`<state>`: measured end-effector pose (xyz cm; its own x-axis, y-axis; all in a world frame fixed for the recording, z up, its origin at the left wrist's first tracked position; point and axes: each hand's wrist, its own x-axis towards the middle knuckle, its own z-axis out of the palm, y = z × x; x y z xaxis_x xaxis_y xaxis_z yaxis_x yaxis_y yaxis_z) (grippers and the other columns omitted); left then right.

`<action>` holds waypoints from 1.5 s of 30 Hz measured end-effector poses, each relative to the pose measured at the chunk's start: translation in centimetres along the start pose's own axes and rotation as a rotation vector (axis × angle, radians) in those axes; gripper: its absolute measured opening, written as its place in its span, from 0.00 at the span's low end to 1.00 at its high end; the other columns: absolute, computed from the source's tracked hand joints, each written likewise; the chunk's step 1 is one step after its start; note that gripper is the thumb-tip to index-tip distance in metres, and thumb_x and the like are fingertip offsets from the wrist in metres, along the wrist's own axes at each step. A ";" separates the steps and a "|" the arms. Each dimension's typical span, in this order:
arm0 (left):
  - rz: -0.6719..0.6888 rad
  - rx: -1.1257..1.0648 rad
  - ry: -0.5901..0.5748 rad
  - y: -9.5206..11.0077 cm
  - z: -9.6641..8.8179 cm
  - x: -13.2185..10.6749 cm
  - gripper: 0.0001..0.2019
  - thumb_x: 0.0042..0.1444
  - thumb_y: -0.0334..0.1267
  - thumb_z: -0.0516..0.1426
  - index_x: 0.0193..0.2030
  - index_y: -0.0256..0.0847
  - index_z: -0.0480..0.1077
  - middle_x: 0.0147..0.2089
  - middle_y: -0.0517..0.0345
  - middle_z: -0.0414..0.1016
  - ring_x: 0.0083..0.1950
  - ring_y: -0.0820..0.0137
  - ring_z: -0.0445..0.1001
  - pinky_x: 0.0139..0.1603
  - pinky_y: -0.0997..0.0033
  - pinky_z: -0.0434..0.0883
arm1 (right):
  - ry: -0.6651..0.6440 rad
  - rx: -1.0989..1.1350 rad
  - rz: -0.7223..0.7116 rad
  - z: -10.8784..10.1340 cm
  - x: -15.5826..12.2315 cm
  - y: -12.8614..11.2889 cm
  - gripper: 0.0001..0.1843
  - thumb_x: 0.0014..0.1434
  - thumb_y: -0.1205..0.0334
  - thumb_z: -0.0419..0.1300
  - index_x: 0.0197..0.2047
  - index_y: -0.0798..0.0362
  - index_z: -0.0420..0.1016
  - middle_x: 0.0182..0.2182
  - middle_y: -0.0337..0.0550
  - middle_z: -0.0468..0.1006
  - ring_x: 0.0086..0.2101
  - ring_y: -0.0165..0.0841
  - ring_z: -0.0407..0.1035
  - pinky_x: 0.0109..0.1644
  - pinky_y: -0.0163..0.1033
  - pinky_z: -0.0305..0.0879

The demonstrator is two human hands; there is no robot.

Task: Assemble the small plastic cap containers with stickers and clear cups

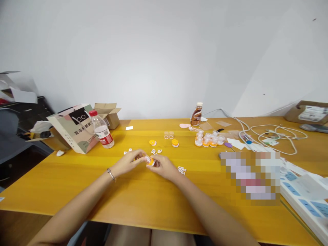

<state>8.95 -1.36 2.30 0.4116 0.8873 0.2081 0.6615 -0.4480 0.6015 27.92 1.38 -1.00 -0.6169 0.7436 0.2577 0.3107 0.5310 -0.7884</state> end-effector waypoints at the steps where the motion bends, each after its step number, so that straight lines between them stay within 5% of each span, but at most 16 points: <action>1: 0.009 0.008 -0.017 0.0 0.2 0.0 0.13 0.56 0.44 0.47 0.41 0.39 0.65 0.35 0.56 0.71 0.35 0.71 0.68 0.38 0.71 0.66 | -0.019 0.000 -0.004 -0.1 -0.1 0.0 0.11 0.51 0.56 0.54 0.34 0.54 0.70 0.22 0.35 0.64 0.24 0.26 0.57 0.27 0.30 0.53; 4: 0.171 -0.006 -0.059 0.3 0.3 -0.1 0.09 0.56 0.35 0.48 0.43 0.39 0.64 0.41 0.53 0.69 0.42 0.69 0.67 0.45 0.69 0.64 | -0.102 0.027 -0.023 -0.3 -0.3 0.0 0.12 0.52 0.55 0.54 0.33 0.55 0.70 0.21 0.34 0.63 0.23 0.25 0.55 0.26 0.30 0.52; 8: 0.365 -0.088 -0.156 1.0 -0.3 -0.5 0.17 0.54 0.26 0.46 0.49 0.42 0.61 0.53 0.50 0.60 0.56 0.66 0.57 0.56 0.62 0.57 | -0.129 0.052 -0.045 -0.3 -0.3 0.0 0.15 0.53 0.53 0.52 0.30 0.56 0.71 0.21 0.35 0.63 0.23 0.25 0.55 0.27 0.30 0.53; 12: 0.220 -0.072 0.007 1.1 -0.1 -0.5 0.23 0.54 0.37 0.51 0.57 0.42 0.51 0.55 0.47 0.58 0.56 0.64 0.58 0.55 0.62 0.58 | -0.029 -0.006 -0.076 -0.2 -0.1 -0.2 0.13 0.52 0.54 0.54 0.33 0.55 0.71 0.24 0.37 0.67 0.25 0.27 0.57 0.29 0.31 0.55; 16: 0.023 -0.026 0.044 0.5 0.4 -0.1 0.13 0.56 0.44 0.48 0.43 0.39 0.64 0.38 0.53 0.70 0.38 0.68 0.68 0.41 0.68 0.66 | -0.039 -0.034 -0.073 -0.4 -0.1 -0.1 0.12 0.52 0.56 0.54 0.34 0.55 0.71 0.24 0.36 0.66 0.25 0.26 0.57 0.29 0.31 0.54; 20: 0.231 -0.098 -0.138 0.5 -0.5 -0.2 0.11 0.58 0.37 0.46 0.45 0.41 0.65 0.46 0.52 0.67 0.48 0.68 0.65 0.50 0.66 0.61 | -0.118 -0.028 -0.076 -0.4 -0.2 0.2 0.11 0.53 0.56 0.53 0.34 0.55 0.71 0.23 0.36 0.65 0.24 0.26 0.56 0.28 0.31 0.54; 22: 0.270 -0.107 -0.131 0.7 -0.8 -0.4 0.14 0.57 0.37 0.47 0.51 0.43 0.61 0.51 0.51 0.62 0.53 0.67 0.61 0.55 0.64 0.57 | -0.078 -0.053 -0.094 -0.4 -0.1 0.1 0.11 0.52 0.56 0.54 0.35 0.54 0.71 0.24 0.37 0.67 0.25 0.27 0.57 0.29 0.31 0.55; 27: 0.083 0.005 0.039 1.0 0.1 -0.3 0.14 0.55 0.45 0.49 0.42 0.39 0.65 0.37 0.55 0.69 0.37 0.70 0.67 0.41 0.71 0.65 | 0.008 -0.134 -0.148 -0.6 -0.2 0.0 0.11 0.51 0.57 0.56 0.36 0.54 0.72 0.26 0.39 0.70 0.27 0.28 0.60 0.33 0.33 0.57; 30: 0.141 0.036 0.016 1.1 0.7 -0.3 0.12 0.56 0.44 0.48 0.38 0.38 0.66 0.33 0.57 0.70 0.33 0.73 0.67 0.37 0.74 0.65 | -0.063 -0.117 -0.144 -0.5 -0.5 0.0 0.11 0.51 0.56 0.55 0.34 0.54 0.72 0.25 0.38 0.70 0.26 0.28 0.61 0.31 0.32 0.57; 34: 0.223 0.053 -0.051 1.1 0.7 -0.4 0.12 0.58 0.41 0.46 0.43 0.39 0.65 0.39 0.55 0.71 0.39 0.71 0.68 0.43 0.72 0.65 | -0.088 -0.097 -0.144 -0.3 -0.4 0.5 0.12 0.50 0.55 0.56 0.33 0.54 0.72 0.25 0.38 0.72 0.26 0.28 0.62 0.31 0.32 0.58; 37: 0.206 0.071 0.029 0.8 0.4 -0.3 0.16 0.58 0.42 0.45 0.52 0.42 0.59 0.50 0.53 0.66 0.50 0.69 0.65 0.51 0.68 0.62 | 0.076 -0.106 -0.141 -1.3 0.3 1.8 0.13 0.50 0.55 0.56 0.36 0.53 0.72 0.29 0.39 0.73 0.29 0.29 0.64 0.33 0.34 0.60; 39: 0.186 0.087 0.153 0.1 0.1 -0.1 0.19 0.58 0.42 0.46 0.55 0.44 0.55 0.54 0.52 0.62 0.53 0.68 0.62 0.54 0.67 0.60 | 0.338 -0.128 -0.079 -2.9 0.7 3.3 0.15 0.50 0.54 0.55 0.38 0.54 0.71 0.33 0.42 0.74 0.31 0.31 0.65 0.35 0.36 0.60; 42: 0.131 0.135 0.371 -2.0 -0.7 0.6 0.16 0.58 0.41 0.46 0.52 0.42 0.58 0.50 0.52 0.65 0.51 0.67 0.64 0.53 0.66 0.61 | 0.739 -0.139 0.135 -5.9 0.9 6.3 0.20 0.48 0.52 0.55 0.41 0.57 0.67 0.32 0.46 0.74 0.30 0.33 0.67 0.34 0.37 0.62; 45: -0.016 0.232 0.530 -5.1 -1.8 1.3 0.12 0.58 0.39 0.46 0.46 0.39 0.62 0.45 0.52 0.69 0.47 0.66 0.66 0.50 0.64 0.62 | 0.862 -0.253 0.317 -8.1 0.4 9.2 0.19 0.45 0.52 0.56 0.37 0.57 0.68 0.28 0.47 0.74 0.27 0.34 0.67 0.33 0.37 0.62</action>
<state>4.95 2.27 0.84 0.0693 0.8014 0.5941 0.8096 -0.3931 0.4358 36.41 9.90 -3.61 0.2372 0.8578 0.4560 0.5815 0.2506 -0.7740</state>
